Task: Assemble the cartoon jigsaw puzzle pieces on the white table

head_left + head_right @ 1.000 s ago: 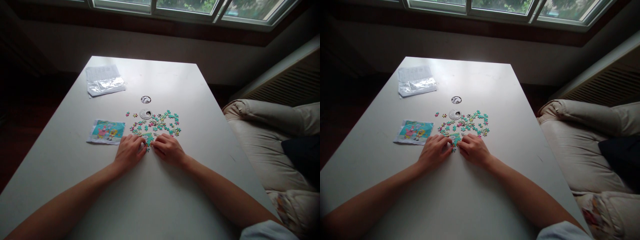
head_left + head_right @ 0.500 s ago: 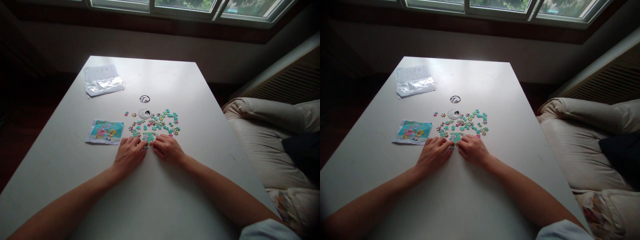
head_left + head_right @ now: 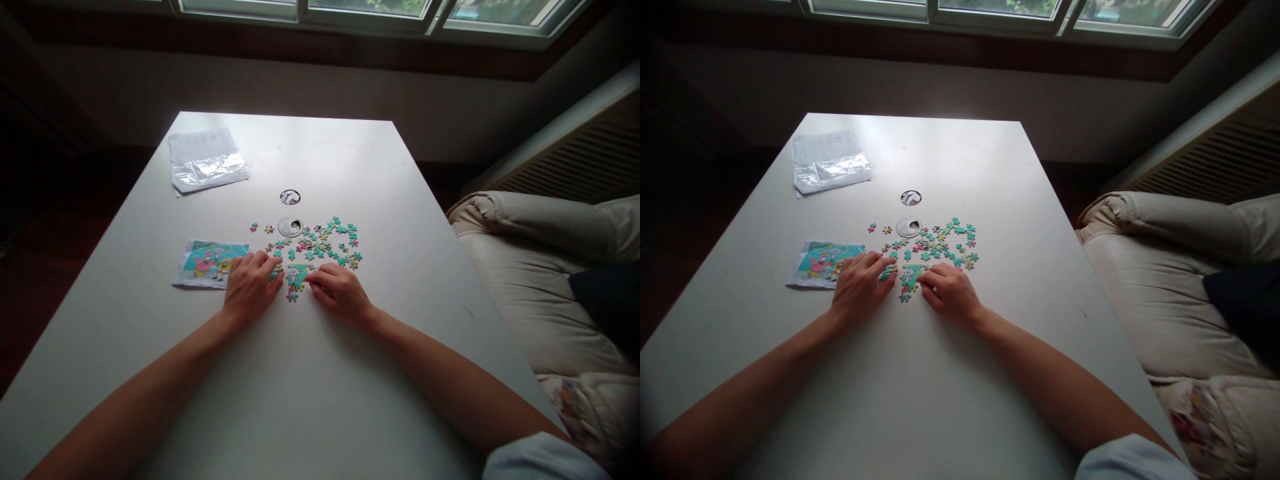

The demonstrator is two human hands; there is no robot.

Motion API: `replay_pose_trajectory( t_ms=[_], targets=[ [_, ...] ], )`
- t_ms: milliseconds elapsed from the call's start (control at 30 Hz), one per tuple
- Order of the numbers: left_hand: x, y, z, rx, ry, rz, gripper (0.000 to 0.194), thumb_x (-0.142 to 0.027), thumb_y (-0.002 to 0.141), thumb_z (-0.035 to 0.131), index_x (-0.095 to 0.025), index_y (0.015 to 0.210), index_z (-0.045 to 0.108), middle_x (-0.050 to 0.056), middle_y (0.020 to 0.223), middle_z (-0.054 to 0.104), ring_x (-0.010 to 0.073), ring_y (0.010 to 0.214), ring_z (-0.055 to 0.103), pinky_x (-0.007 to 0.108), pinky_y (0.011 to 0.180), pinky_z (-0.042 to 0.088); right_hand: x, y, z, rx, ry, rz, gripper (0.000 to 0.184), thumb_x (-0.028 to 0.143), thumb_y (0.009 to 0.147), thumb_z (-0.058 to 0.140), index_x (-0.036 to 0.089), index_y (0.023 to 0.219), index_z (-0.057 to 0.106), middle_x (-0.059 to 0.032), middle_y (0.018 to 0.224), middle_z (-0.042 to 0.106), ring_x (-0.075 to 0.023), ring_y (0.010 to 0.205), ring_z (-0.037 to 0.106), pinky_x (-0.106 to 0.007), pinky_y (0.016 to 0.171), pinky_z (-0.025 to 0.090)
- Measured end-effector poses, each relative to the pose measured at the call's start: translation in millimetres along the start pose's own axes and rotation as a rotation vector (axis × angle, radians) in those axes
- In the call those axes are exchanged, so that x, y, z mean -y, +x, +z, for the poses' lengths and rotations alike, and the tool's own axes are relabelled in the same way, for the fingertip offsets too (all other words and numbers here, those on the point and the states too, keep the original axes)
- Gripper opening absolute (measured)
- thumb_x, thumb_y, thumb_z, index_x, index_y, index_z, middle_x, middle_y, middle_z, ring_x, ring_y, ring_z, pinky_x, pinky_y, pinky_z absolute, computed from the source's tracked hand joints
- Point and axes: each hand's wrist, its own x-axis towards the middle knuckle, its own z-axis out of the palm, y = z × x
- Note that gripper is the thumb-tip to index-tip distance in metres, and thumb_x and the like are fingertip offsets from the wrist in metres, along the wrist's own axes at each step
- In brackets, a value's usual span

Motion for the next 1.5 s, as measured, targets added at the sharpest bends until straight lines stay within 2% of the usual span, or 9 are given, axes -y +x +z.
replay_pose_trajectory(
  t_ms=[200, 367, 767, 867, 1033, 1267, 1500],
  targets=[
    [3, 5, 3.3, 0.010, 0.001, -0.029, 0.019, -0.034, 0.094, 0.058, -0.027, 0.109, 0.068, 0.007, 0.105, 0.064, 0.0272, 0.102, 0.057, 0.041, 0.088, 0.039, 1, 0, 1, -0.025, 0.055, 0.026, 0.017, 0.019, 0.095, 0.055, 0.022, 0.097, 0.071, -0.0032, 0.083, 0.064, -0.0170, 0.078, 0.057, -0.030, 0.075, 0.044],
    [5, 4, 2.0, 0.004, -0.039, -0.071, 0.025, -0.035, 0.092, 0.063, -0.026, 0.114, 0.067, 0.007, 0.105, 0.064, 0.0277, 0.103, 0.058, 0.041, 0.087, 0.041, 0, 0, 1, -0.036, 0.080, 0.040, 0.017, 0.017, 0.094, 0.055, 0.022, 0.096, 0.071, -0.0033, 0.083, 0.064, -0.0175, 0.080, 0.058, -0.030, 0.077, 0.046],
    [12, 4, 0.6, 0.003, -0.118, -0.125, 0.021, -0.037, 0.089, 0.066, -0.028, 0.108, 0.069, 0.005, 0.102, 0.062, 0.0271, 0.101, 0.058, 0.041, 0.086, 0.041, 0, 0, 1, -0.033, 0.091, 0.045, 0.017, 0.018, 0.094, 0.055, 0.022, 0.096, 0.071, -0.0031, 0.082, 0.064, -0.0176, 0.079, 0.058, -0.030, 0.076, 0.046],
    [13, 4, -1.4, 0.005, -0.107, -0.123, 0.018, -0.035, 0.089, 0.066, -0.029, 0.106, 0.070, 0.005, 0.105, 0.063, 0.0273, 0.103, 0.058, 0.041, 0.087, 0.041, 0, 0, 1, -0.028, 0.093, 0.044, 0.016, 0.017, 0.094, 0.055, 0.022, 0.095, 0.071, -0.0032, 0.082, 0.063, -0.0176, 0.079, 0.058, -0.030, 0.075, 0.046],
    [14, 5, 0.1, 0.025, -0.115, -0.115, 0.029, -0.035, 0.089, 0.066, -0.031, 0.118, 0.069, 0.005, 0.105, 0.063, 0.0271, 0.103, 0.058, 0.040, 0.085, 0.041, -1, 0, 1, -0.022, 0.092, 0.045, 0.016, 0.018, 0.094, 0.056, 0.022, 0.096, 0.071, -0.0032, 0.083, 0.064, -0.0175, 0.080, 0.058, -0.030, 0.076, 0.046],
    [17, 6, 1.7, 0.038, -0.121, -0.076, 0.025, -0.034, 0.092, 0.063, -0.032, 0.116, 0.069, 0.005, 0.106, 0.063, 0.0256, 0.105, 0.057, 0.039, 0.086, 0.041, 0, 0, 2, -0.024, 0.103, 0.041, 0.016, 0.017, 0.094, 0.056, 0.021, 0.096, 0.071, -0.0033, 0.083, 0.064, -0.0174, 0.080, 0.058, -0.030, 0.077, 0.045],
    [20, 9, 3.0, 0.063, -0.119, -0.037, 0.031, -0.034, 0.092, 0.063, -0.037, 0.122, 0.068, 0.005, 0.109, 0.061, 0.0258, 0.105, 0.055, 0.039, 0.088, 0.041, 1, 1, 0, -0.010, 0.094, 0.042, 0.016, 0.016, 0.093, 0.056, 0.022, 0.095, 0.071, -0.0032, 0.081, 0.062, -0.0174, 0.077, 0.056, -0.029, 0.074, 0.044]
  ],
)
